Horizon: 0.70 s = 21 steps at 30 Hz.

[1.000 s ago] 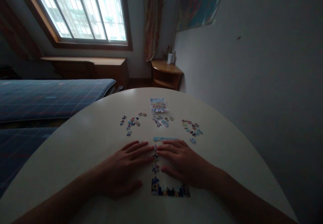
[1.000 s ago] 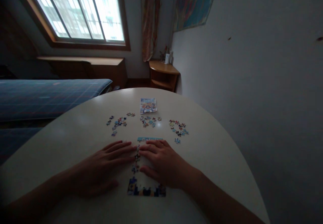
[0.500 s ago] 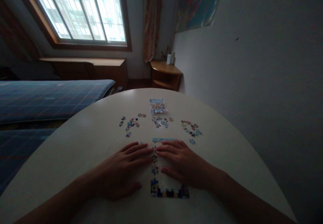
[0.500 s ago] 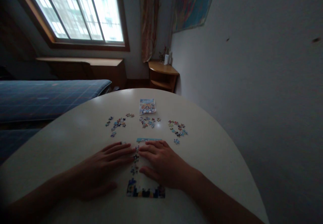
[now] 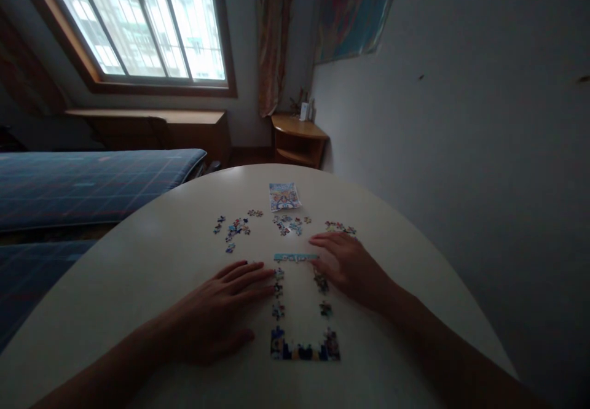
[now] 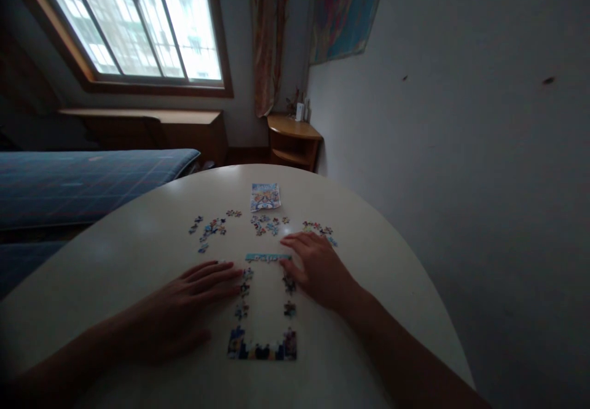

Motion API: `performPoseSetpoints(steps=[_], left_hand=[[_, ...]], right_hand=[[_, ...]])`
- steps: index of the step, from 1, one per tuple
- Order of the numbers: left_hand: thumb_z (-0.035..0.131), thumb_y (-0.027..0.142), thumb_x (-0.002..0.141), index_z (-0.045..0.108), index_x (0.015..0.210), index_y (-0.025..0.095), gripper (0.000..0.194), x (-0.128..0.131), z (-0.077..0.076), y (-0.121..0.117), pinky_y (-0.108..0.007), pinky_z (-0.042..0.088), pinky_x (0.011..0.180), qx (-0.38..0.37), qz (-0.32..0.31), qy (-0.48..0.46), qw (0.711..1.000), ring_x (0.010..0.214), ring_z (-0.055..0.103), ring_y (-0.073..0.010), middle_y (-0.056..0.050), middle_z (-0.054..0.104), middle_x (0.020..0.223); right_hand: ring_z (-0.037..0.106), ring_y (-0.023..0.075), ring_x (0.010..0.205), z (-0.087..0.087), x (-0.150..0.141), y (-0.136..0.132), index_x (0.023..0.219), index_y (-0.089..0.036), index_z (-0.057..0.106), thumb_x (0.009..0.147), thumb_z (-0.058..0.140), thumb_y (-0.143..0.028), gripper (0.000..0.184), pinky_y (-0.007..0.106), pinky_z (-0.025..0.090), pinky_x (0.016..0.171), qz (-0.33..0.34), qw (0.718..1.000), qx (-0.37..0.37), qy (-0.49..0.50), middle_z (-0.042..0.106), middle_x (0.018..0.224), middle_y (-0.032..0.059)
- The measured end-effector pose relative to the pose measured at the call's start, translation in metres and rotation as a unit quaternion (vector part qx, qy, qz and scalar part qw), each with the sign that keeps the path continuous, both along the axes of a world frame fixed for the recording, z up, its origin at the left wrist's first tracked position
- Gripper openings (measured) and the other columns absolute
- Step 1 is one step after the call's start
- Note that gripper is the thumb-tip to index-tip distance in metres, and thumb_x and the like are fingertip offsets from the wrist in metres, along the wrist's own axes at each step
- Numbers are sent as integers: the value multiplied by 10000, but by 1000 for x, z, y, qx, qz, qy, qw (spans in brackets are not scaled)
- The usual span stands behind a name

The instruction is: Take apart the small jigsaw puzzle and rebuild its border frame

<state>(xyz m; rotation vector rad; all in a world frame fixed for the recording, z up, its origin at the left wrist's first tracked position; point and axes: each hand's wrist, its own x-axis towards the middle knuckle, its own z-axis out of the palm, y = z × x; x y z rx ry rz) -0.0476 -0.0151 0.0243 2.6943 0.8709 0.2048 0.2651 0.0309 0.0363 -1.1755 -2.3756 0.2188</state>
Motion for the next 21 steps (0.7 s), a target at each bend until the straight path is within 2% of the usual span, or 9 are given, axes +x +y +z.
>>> performPoseSetpoints(steps=[4, 7, 8, 13, 17, 19, 21], left_hand=[[618, 348, 881, 329, 1522, 325, 704, -6, -6, 5, -522, 286, 1200, 25, 27, -6, 999, 1461, 322, -306, -23, 328, 1605], [503, 340, 969, 378, 1494, 316, 541, -14, -14, 14, -514, 305, 1189, 75, 85, -23, 993, 1458, 326, -284, -24, 374, 1583], [464, 341, 990, 394, 1484, 305, 500, -17, -17, 18, -520, 312, 1183, 89, 107, -26, 990, 1454, 333, -281, -30, 392, 1573], [428, 413, 1000, 439, 1432, 194, 485, -23, -32, 30, -542, 325, 1168, 140, 285, -55, 947, 1438, 343, -305, -120, 420, 1539], [431, 454, 979, 455, 1406, 144, 528, -24, -41, 41, -531, 282, 1189, 124, 365, -118, 915, 1445, 319, -312, -155, 420, 1523], [457, 432, 944, 499, 1360, 127, 518, -27, -40, 56, -526, 303, 1176, 98, 409, -162, 893, 1415, 373, -320, -172, 450, 1496], [459, 358, 911, 539, 1318, 113, 482, -34, -35, 78, -482, 354, 1150, 71, 435, -188, 878, 1358, 460, -302, -178, 519, 1437]], right_hand=[[572, 287, 1222, -14, 29, 27, 1244, -166, 638, 919, 535, -350, 387, 498, 428, 1065, -142, 990, 1, -7, 649, 1292, 137], [462, 344, 1352, -30, 43, 39, 1339, -129, 580, 892, 559, -439, 545, 526, 336, 1142, -243, 968, -24, -61, 547, 1426, 180], [418, 349, 1390, -35, 44, 41, 1373, -127, 552, 909, 529, -477, 582, 528, 314, 1156, -254, 963, -41, -80, 504, 1471, 177], [298, 328, 1466, -46, 39, 40, 1479, -160, 435, 983, 331, -550, 639, 530, 240, 1187, -246, 960, -51, -127, 386, 1568, 136], [262, 345, 1478, -46, 36, 51, 1483, -130, 428, 979, 345, -536, 653, 530, 204, 1197, -245, 959, -67, -128, 352, 1583, 155], [288, 342, 1468, -43, 38, 63, 1441, -132, 484, 950, 418, -549, 647, 512, 214, 1196, -226, 967, -75, -94, 394, 1557, 163], [404, 303, 1409, -38, 40, 77, 1326, -153, 595, 927, 483, -524, 556, 462, 284, 1172, -198, 976, -84, -23, 525, 1458, 153]])
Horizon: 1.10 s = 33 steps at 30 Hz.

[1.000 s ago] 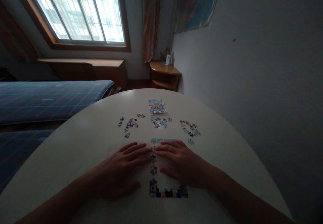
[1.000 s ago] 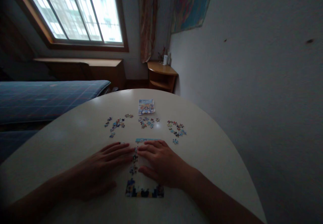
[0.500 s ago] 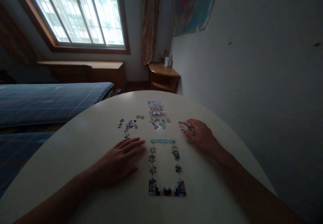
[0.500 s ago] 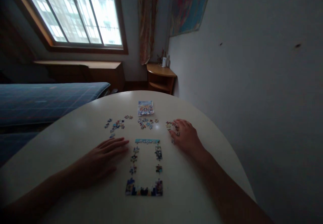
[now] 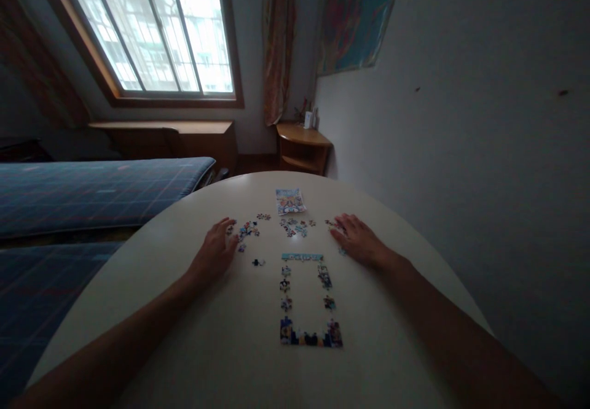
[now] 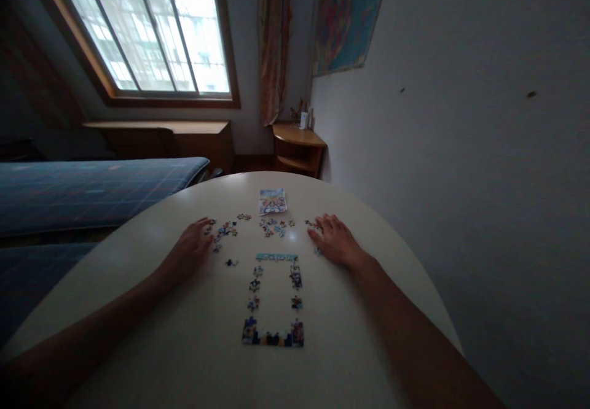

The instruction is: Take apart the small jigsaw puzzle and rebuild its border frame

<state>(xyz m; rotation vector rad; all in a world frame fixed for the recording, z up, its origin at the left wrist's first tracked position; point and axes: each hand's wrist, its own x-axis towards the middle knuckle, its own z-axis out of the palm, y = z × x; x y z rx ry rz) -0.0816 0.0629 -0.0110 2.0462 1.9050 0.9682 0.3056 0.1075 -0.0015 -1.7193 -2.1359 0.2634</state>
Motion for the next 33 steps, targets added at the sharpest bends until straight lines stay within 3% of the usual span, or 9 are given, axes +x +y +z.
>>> performPoseSetpoints(steps=[3, 5, 7, 10, 14, 17, 21, 29, 33], left_hand=[[408, 346, 915, 633, 1191, 99, 433, -17, 12, 37, -447, 481, 1021, -21, 27, -13, 999, 1137, 639, -299, -175, 683, 1215], [398, 358, 913, 682, 1097, 125, 411, -28, 17, 55, -394, 517, 962, -28, 36, -18, 999, 1045, 680, -277, -136, 733, 1115], [368, 361, 928, 675, 1122, 129, 432, -35, 18, 64, -361, 519, 950, -20, 39, -18, 999, 1051, 678, -256, -122, 737, 1119], [427, 412, 914, 679, 1152, 143, 439, -38, 14, 64, -358, 520, 943, -18, 9, -6, 1000, 1017, 684, -252, -111, 743, 1096], [515, 434, 868, 727, 1076, 177, 393, -37, 12, 58, -381, 484, 996, -16, -50, 22, 998, 1041, 661, -267, -106, 724, 1118], [544, 446, 849, 756, 999, 197, 360, -38, 15, 58, -388, 473, 1003, -18, -85, 40, 995, 1034, 654, -271, -94, 726, 1075], [537, 440, 853, 763, 958, 212, 338, -40, 16, 61, -404, 483, 974, -19, -90, 53, 994, 993, 657, -276, -87, 744, 994], [526, 457, 872, 742, 984, 214, 344, -32, 13, 60, -400, 483, 968, -9, -95, 63, 993, 1013, 645, -274, -81, 745, 1022], [556, 498, 851, 739, 980, 226, 352, -28, 14, 60, -405, 462, 998, -6, -122, 71, 990, 1038, 636, -279, -69, 742, 1027]], right_hand=[[632, 233, 1148, 7, 5, 16, 1138, -147, 687, 982, 380, -430, 446, 370, 464, 1002, -20, 996, 13, 84, 690, 1204, 145], [676, 225, 1024, 10, 10, 22, 1100, -141, 694, 967, 416, -413, 411, 346, 499, 910, -40, 994, 19, 98, 720, 1115, 145], [688, 220, 947, 11, 15, 25, 1063, -150, 706, 930, 489, -405, 361, 330, 504, 860, -44, 993, 23, 110, 740, 1046, 128], [691, 214, 841, 9, 24, 27, 979, -164, 726, 892, 531, -399, 317, 328, 507, 803, -52, 990, 39, 129, 757, 932, 99], [696, 213, 797, 6, 27, 30, 943, -166, 726, 854, 544, -350, 274, 331, 515, 771, -112, 979, 82, 148, 762, 890, 96], [695, 213, 778, 6, 23, 29, 917, -176, 730, 846, 550, -350, 260, 332, 519, 770, -109, 981, 82, 140, 760, 860, 89], [696, 221, 791, 9, 17, 26, 913, -172, 735, 843, 557, -352, 262, 333, 519, 772, -106, 983, 65, 138, 757, 861, 93], [702, 218, 771, 12, 7, 21, 910, -186, 741, 858, 556, -367, 264, 330, 520, 760, -68, 988, 42, 132, 763, 848, 83], [712, 198, 769, 11, 6, 19, 944, -181, 718, 874, 543, -344, 249, 307, 528, 744, -53, 981, 33, 181, 771, 862, 76]])
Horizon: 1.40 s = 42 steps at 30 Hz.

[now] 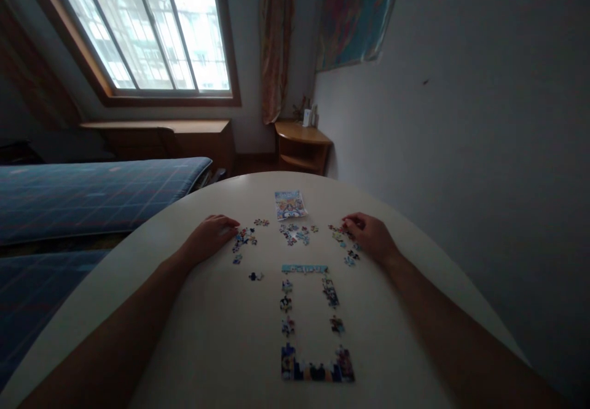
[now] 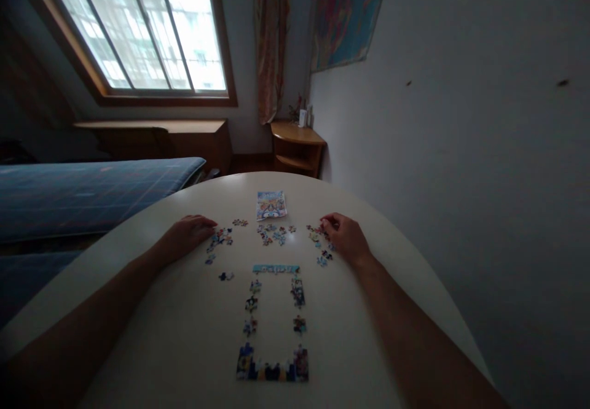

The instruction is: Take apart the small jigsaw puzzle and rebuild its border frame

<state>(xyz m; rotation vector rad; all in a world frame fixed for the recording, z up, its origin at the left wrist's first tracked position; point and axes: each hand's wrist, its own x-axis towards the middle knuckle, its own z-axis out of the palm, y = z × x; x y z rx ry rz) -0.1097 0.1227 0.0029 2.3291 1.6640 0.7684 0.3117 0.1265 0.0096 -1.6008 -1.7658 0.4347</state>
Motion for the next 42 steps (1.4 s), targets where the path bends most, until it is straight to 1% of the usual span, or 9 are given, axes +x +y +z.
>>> performPoseSetpoints(steps=[4, 12, 19, 23, 28, 31, 37, 40, 42], left_hand=[[534, 513, 867, 733, 983, 217, 375, 1, -1, 0, -398, 465, 983, 3, -7, 1, 1000, 1035, 635, -279, -74, 739, 1026], [513, 551, 868, 734, 972, 219, 413, 0, -6, 3, -415, 472, 972, 3, -15, 1, 1000, 1012, 647, -283, -78, 738, 1023], [526, 544, 854, 729, 982, 227, 397, -1, -6, 4, -418, 490, 956, 4, -14, -3, 1000, 1011, 661, -286, -74, 741, 1024], [540, 593, 840, 733, 977, 237, 428, -1, -7, 5, -413, 501, 959, 7, -14, -6, 1000, 998, 672, -283, -72, 744, 1021], [540, 643, 836, 741, 973, 243, 469, -2, -8, 7, -427, 516, 941, 10, -12, -9, 1000, 975, 681, -293, -80, 747, 1002], [535, 652, 838, 741, 963, 246, 472, -1, -6, 5, -425, 520, 935, 6, -16, -10, 1000, 963, 686, -291, -79, 747, 1002], [524, 635, 838, 735, 951, 232, 469, 3, -2, 2, -430, 512, 949, 2, -13, -10, 1000, 979, 681, -292, -85, 747, 1006], [516, 623, 840, 736, 954, 231, 464, 3, -3, 2, -431, 503, 961, 0, -10, -1, 1000, 994, 679, -293, -87, 749, 1012], [511, 623, 841, 734, 972, 232, 470, 2, -4, 2, -426, 505, 959, -3, -4, 1, 1000, 999, 681, -292, -85, 749, 1030]], right_hand=[[712, 180, 738, -3, 0, 0, 983, -163, 695, 888, 533, -311, 239, 295, 535, 712, 17, 998, -16, 54, 773, 865, 81], [706, 186, 812, -8, 4, 2, 983, -201, 722, 789, 699, -265, 206, 312, 539, 773, 57, 998, 6, 25, 762, 919, 62], [698, 173, 762, -11, 5, 2, 998, -195, 708, 835, 625, -231, 186, 311, 542, 754, 16, 999, 40, 28, 752, 885, 61], [693, 181, 765, -11, 4, 2, 999, -203, 723, 768, 700, -258, 239, 313, 537, 754, 29, 998, 37, 36, 752, 881, 54], [688, 184, 764, -16, 15, 9, 1003, -185, 706, 813, 609, -266, 228, 331, 540, 756, -66, 992, 65, 87, 749, 917, 74], [705, 205, 794, -17, 25, 12, 992, -180, 696, 839, 576, -276, 216, 368, 539, 796, -90, 989, 62, 99, 752, 865, 80], [728, 189, 714, -14, 32, 10, 938, -191, 689, 838, 585, -256, 158, 329, 578, 693, -33, 990, 13, 137, 757, 795, 61], [730, 185, 721, -12, 27, 6, 966, -187, 677, 842, 581, -257, 172, 304, 588, 629, 13, 986, -12, 168, 757, 851, 78], [731, 186, 783, -11, 22, 3, 964, -192, 678, 825, 596, -246, 171, 299, 594, 649, 62, 979, -22, 194, 752, 918, 86]])
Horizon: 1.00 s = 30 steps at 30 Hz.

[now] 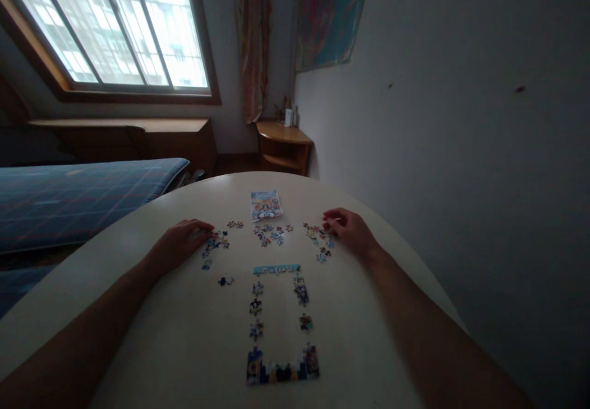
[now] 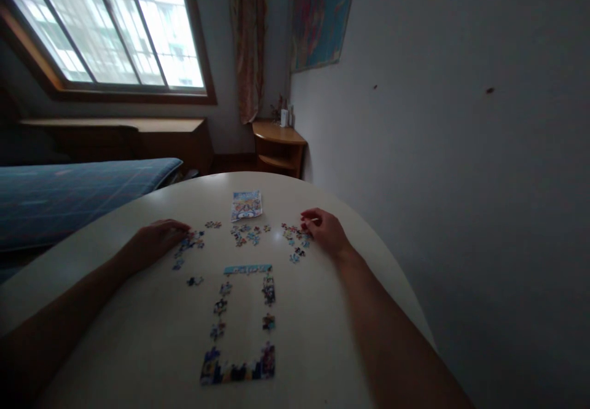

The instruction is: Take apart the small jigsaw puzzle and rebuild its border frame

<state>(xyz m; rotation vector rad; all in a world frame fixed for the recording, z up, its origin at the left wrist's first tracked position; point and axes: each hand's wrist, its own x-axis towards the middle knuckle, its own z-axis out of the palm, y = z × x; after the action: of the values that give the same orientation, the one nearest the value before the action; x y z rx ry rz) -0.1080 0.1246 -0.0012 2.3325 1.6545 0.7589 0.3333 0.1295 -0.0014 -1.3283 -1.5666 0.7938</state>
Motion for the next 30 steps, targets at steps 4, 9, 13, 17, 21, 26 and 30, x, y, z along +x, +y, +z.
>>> performPoseSetpoints(steps=[4, 9, 13, 17, 21, 26, 30], left_hand=[[499, 606, 846, 725, 1020, 233, 470, -2, -2, -2, -402, 520, 937, -5, 21, 5, 1000, 979, 692, -284, -81, 749, 1055], [481, 559, 870, 705, 1110, 230, 465, -3, -4, -5, -412, 504, 954, 4, 46, 24, 999, 1019, 680, -289, -93, 732, 1117], [507, 548, 851, 661, 1174, 228, 480, -3, -6, -6, -402, 510, 926, 2, 55, -7, 998, 963, 688, -272, -72, 747, 1060], [533, 543, 831, 635, 1171, 223, 478, -3, -7, -6, -406, 509, 905, -1, 51, -35, 998, 933, 683, -271, -67, 749, 1028], [542, 529, 815, 598, 1182, 209, 490, -1, -7, -6, -418, 505, 899, -2, 44, -55, 998, 913, 681, -270, -78, 741, 1027], [537, 519, 821, 525, 1278, 183, 567, 0, -7, -5, -417, 505, 870, -7, 39, -69, 997, 879, 675, -261, -87, 730, 1035], [537, 527, 821, 515, 1295, 183, 586, 1, -5, -6, -402, 512, 825, -6, 41, -66, 997, 817, 667, -248, -83, 738, 1028]], right_hand=[[709, 187, 854, 1, -5, 0, 961, -193, 671, 813, 552, -239, 195, 288, 584, 655, -13, 998, 55, 36, 726, 931, 74], [646, 147, 658, 0, -1, 6, 979, -178, 666, 777, 512, -220, 257, 275, 528, 577, -103, 991, 86, -24, 708, 907, 59], [636, 141, 632, -1, -3, 8, 972, -177, 672, 778, 516, -228, 254, 283, 524, 608, -94, 992, 77, -35, 712, 878, 49], [631, 136, 629, 0, -5, 7, 973, -174, 673, 783, 514, -225, 253, 272, 514, 609, -87, 993, 70, -41, 718, 883, 50], [633, 134, 624, 1, -5, 6, 975, -173, 673, 785, 511, -219, 253, 269, 511, 616, -86, 993, 69, -48, 725, 884, 49], [643, 139, 638, 2, -5, 5, 965, -175, 679, 781, 510, -208, 252, 266, 500, 619, -102, 990, 67, -69, 730, 880, 48], [641, 142, 647, 1, -5, 6, 961, -171, 682, 779, 511, -205, 253, 267, 498, 622, -99, 990, 67, -71, 729, 874, 47]])
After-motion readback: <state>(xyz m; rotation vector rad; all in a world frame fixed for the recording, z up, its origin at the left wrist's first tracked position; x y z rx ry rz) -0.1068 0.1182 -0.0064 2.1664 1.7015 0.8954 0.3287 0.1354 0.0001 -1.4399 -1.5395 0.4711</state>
